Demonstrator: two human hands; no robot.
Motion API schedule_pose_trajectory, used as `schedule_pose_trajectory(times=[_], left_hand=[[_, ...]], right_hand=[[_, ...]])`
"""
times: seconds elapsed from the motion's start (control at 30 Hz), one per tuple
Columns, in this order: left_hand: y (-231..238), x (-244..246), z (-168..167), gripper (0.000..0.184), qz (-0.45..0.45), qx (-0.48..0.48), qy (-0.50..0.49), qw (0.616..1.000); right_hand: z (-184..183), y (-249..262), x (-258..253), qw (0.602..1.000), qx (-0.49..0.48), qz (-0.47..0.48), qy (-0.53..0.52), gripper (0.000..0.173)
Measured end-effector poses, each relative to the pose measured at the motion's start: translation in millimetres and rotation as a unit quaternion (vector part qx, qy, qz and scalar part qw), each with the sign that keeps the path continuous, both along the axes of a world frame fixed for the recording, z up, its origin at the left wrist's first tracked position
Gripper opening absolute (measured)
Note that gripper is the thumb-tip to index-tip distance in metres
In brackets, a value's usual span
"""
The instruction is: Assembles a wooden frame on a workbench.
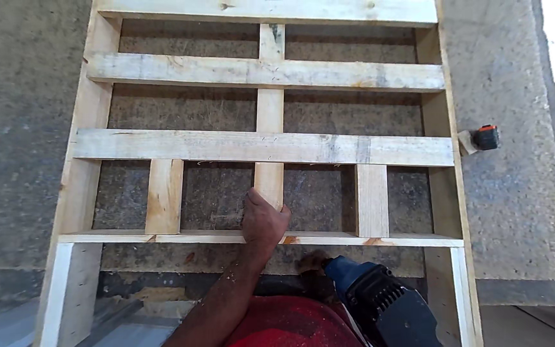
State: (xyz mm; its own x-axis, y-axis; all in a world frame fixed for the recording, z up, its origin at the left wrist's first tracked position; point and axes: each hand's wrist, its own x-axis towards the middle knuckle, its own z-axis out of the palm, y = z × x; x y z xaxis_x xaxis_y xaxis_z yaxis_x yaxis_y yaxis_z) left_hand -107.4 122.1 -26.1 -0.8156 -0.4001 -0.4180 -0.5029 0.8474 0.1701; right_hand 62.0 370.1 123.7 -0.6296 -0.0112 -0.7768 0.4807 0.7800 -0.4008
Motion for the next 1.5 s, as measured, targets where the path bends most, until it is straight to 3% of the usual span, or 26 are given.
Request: schedule_pose_trajectory(times=[0.13, 0.27, 0.33, 0.43, 0.5, 0.67, 0.8, 0.87, 0.97, 1.13, 1.4, 1.5], left_hand=[[-4, 2, 2, 0.114, 0.005, 0.03, -0.001, 1.0], [-19, 2, 5, 0.128, 0.022, 0.14, 0.006, 0.99], [-32, 1, 6, 0.111, 0.048, 0.233, 0.015, 0.971], [-55, -15, -4, 0.062, 0.111, 0.343, -0.003, 0.933], [-67, -23, -12, 0.049, 0.112, 0.368, 0.012, 0.923], [-63, -26, -3, 0.071, 0.075, 0.349, 0.049, 0.933], [-43, -23, -1, 0.117, 0.048, 0.273, 0.036, 0.96], [-33, -21, -2, 0.128, 0.03, 0.225, 0.033, 0.973], [-23, -24, -3, 0.122, 0.024, 0.155, 0.018, 0.987], [-20, -26, -3, 0.119, 0.027, 0.122, -0.007, 0.992], [-19, -27, 0, 0.119, 0.024, 0.118, -0.028, 0.992], [-28, -25, -5, 0.125, 0.018, 0.173, -0.001, 0.985]], right_hand=[[6, -3, -2, 1.0, -0.003, -0.007, -0.003, 0.044], [4, 0, 0, 1.0, -0.015, -0.008, 0.017, 0.045], [1, 5, -2, 0.999, -0.033, -0.018, 0.014, 0.047], [-2, 8, -2, 0.999, -0.03, -0.003, 0.017, 0.047], [1, 3, 2, 1.0, 0.005, 0.012, 0.007, 0.049], [16, -17, -21, 0.992, 0.053, -0.054, -0.101, 0.047], [-18, 14, 9, 0.999, -0.015, -0.035, 0.017, 0.045], [-18, 21, 11, 0.999, -0.019, 0.0, 0.042, 0.051], [-4, 17, -1, 1.0, -0.001, 0.02, -0.002, 0.053], [-11, 23, 3, 0.999, 0.017, 0.046, -0.008, 0.055], [-18, 32, 5, 0.999, -0.006, 0.035, 0.012, 0.058], [2, 2, -22, 0.997, 0.026, -0.044, -0.056, 0.05]])
